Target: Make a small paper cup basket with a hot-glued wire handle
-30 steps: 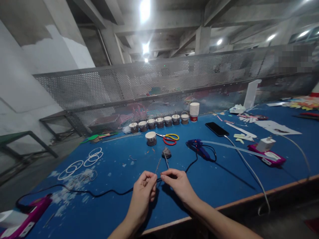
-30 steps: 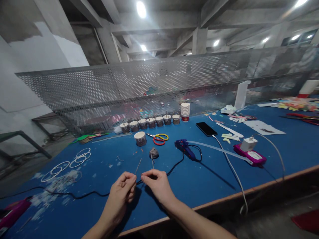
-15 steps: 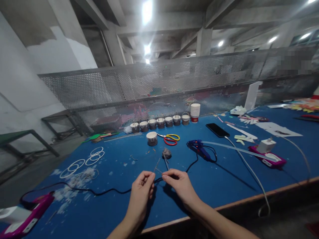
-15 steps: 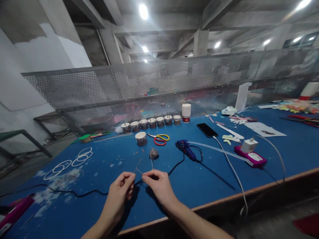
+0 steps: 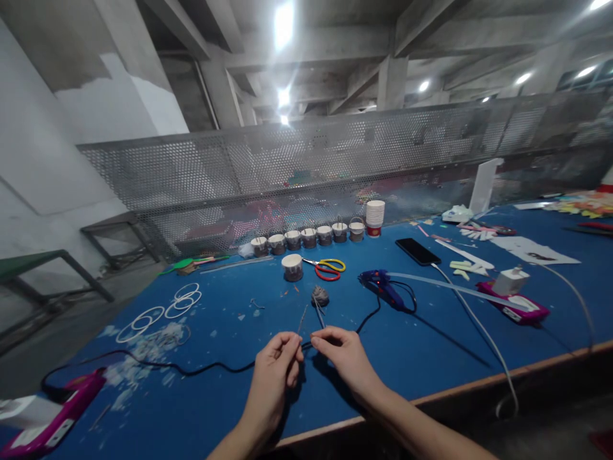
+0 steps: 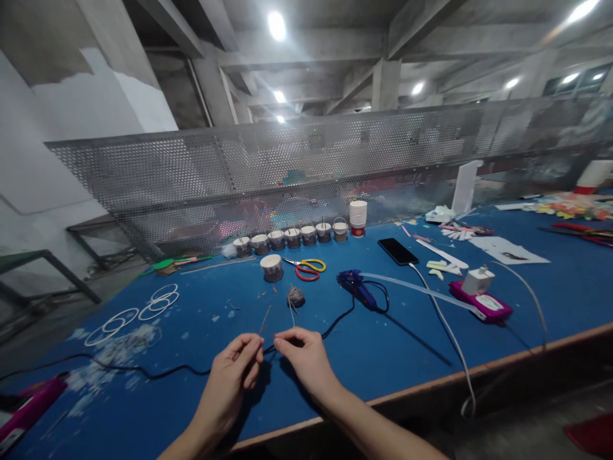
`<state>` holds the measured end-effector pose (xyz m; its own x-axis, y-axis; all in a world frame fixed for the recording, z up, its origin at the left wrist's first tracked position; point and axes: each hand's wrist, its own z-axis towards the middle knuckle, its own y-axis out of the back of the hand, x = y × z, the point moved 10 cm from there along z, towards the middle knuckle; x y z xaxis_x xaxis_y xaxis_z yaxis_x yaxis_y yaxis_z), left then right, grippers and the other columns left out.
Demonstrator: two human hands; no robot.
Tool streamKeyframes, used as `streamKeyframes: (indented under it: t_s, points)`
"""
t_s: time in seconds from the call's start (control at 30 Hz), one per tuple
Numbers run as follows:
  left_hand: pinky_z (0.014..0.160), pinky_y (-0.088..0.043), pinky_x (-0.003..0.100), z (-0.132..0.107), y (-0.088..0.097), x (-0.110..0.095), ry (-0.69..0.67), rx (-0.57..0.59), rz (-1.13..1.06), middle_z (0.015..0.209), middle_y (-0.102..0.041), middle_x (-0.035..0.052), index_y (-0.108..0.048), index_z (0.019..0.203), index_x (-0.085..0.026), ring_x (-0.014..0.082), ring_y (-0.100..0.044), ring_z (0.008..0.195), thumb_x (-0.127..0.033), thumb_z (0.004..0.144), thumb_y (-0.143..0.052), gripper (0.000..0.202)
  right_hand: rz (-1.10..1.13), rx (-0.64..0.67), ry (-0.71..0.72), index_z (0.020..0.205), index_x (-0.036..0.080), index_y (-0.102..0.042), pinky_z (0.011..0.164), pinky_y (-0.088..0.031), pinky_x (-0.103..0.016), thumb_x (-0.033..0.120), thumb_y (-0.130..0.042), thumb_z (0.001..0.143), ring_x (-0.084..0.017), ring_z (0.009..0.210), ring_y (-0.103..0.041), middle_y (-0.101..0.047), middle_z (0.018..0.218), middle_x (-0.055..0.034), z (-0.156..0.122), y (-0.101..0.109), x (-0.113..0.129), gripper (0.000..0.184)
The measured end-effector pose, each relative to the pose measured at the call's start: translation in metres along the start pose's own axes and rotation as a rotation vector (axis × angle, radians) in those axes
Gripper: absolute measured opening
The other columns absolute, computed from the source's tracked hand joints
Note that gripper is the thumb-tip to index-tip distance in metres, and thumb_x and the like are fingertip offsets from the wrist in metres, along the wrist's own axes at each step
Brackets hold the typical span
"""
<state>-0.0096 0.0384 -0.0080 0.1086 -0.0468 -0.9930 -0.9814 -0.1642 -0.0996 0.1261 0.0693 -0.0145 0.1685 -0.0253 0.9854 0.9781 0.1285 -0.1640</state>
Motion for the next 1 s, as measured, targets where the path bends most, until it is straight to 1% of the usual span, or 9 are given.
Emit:
streamKeyframes:
  t_s: [0.07,0.13,0.23,0.3,0.37,0.47,0.57,0.73,1.0]
  points:
    - [0.035,-0.018,0.015,-0.002,-0.003,-0.001,0.009,0.028,-0.002,0.033,-0.034,-0.0101,-0.056,0.066,-0.016,0.0031,-0.024,0.03,-0.046,0.075,-0.061,0.031,-0.025,0.017,0.015,0.069,0.015,-0.073,0.061,-0.042,-0.027,0.033,-0.069,0.064,-0.015,0.062,-0.056,-0.069,0.067,-0.0041,0.001,-0.002,0.002,0.019]
    - [0.035,-0.021,0.016,-0.005,-0.006,-0.005,0.011,0.056,-0.032,0.036,-0.044,-0.0074,-0.059,0.072,-0.016,0.0036,-0.027,0.03,-0.045,0.076,-0.061,0.029,-0.048,0.039,0.047,0.068,0.014,-0.073,0.063,-0.042,-0.027,0.032,-0.068,0.066,-0.016,0.063,-0.057,-0.069,0.067,-0.004,0.001,-0.004,0.006,0.018]
    - [0.041,-0.038,0.019,-0.009,-0.011,-0.014,0.017,0.096,-0.141,0.061,-0.064,0.0026,-0.062,0.072,-0.014,0.0071,-0.048,0.041,-0.038,0.072,-0.067,0.025,-0.107,0.094,0.098,0.066,0.014,-0.072,0.064,-0.043,-0.026,0.028,-0.065,0.07,-0.016,0.065,-0.059,-0.069,0.068,-0.0035,0.001,-0.01,0.011,0.016]
    - [0.059,-0.05,0.022,-0.009,-0.011,-0.025,0.022,0.108,-0.223,0.079,-0.069,0.0073,-0.064,0.07,-0.013,0.0119,-0.061,0.059,-0.032,0.069,-0.071,0.02,-0.199,0.127,0.146,0.068,0.015,-0.072,0.066,-0.044,-0.026,0.025,-0.063,0.072,-0.017,0.067,-0.06,-0.069,0.069,-0.0032,0.003,-0.012,0.017,0.014]
    - [0.074,-0.052,0.024,-0.007,-0.008,-0.043,0.004,0.096,-0.284,0.085,-0.069,0.0078,-0.066,0.069,-0.012,0.0148,-0.065,0.073,-0.028,0.067,-0.073,0.017,-0.356,0.135,0.247,0.071,0.016,-0.072,0.068,-0.045,-0.025,0.019,-0.06,0.073,-0.016,0.07,-0.062,-0.07,0.071,-0.0031,0.011,-0.011,0.028,0.013]
    - [0.073,-0.053,0.022,0.0,0.003,-0.081,-0.063,0.038,-0.301,0.079,-0.07,0.0063,-0.064,0.065,-0.013,0.0144,-0.067,0.071,-0.024,0.063,-0.076,0.016,-0.562,0.09,0.398,0.071,0.017,-0.071,0.076,-0.045,-0.026,0.011,-0.058,0.072,-0.017,0.077,-0.063,-0.071,0.078,-0.004,0.037,-0.004,0.047,0.015]
    - [0.07,-0.054,0.019,0.009,0.019,-0.122,-0.139,-0.038,-0.286,0.076,-0.071,0.0052,-0.064,0.065,-0.014,0.0133,-0.068,0.069,-0.018,0.066,-0.071,0.009,-0.627,0.034,0.41,0.067,0.018,-0.071,0.08,-0.043,-0.029,0.01,-0.06,0.068,-0.02,0.084,-0.062,-0.07,0.08,-0.005,0.079,0.006,0.06,0.014]
    - [0.068,-0.054,0.015,0.015,0.047,-0.176,-0.277,-0.173,-0.277,0.07,-0.071,0.0043,-0.061,0.062,-0.014,0.0098,-0.067,0.067,-0.01,0.077,-0.055,0.017,-0.668,0.03,0.354,0.065,0.018,-0.071,0.061,-0.044,-0.024,0.016,-0.061,0.07,-0.017,0.065,-0.062,-0.069,0.064,-0.0016,0.135,0.0,0.075,0.012]
    - [0.072,-0.054,0.017,-0.009,0.085,-0.235,-0.537,-0.302,-0.298,0.064,-0.069,0.0023,-0.059,0.058,-0.013,0.0095,-0.068,0.068,-0.005,0.082,-0.049,0.027,-0.607,0.111,0.41,0.072,0.014,-0.071,0.057,-0.043,-0.022,0.021,-0.055,0.077,-0.013,0.06,-0.06,-0.068,0.066,-0.0023,0.138,-0.031,0.121,0.018]
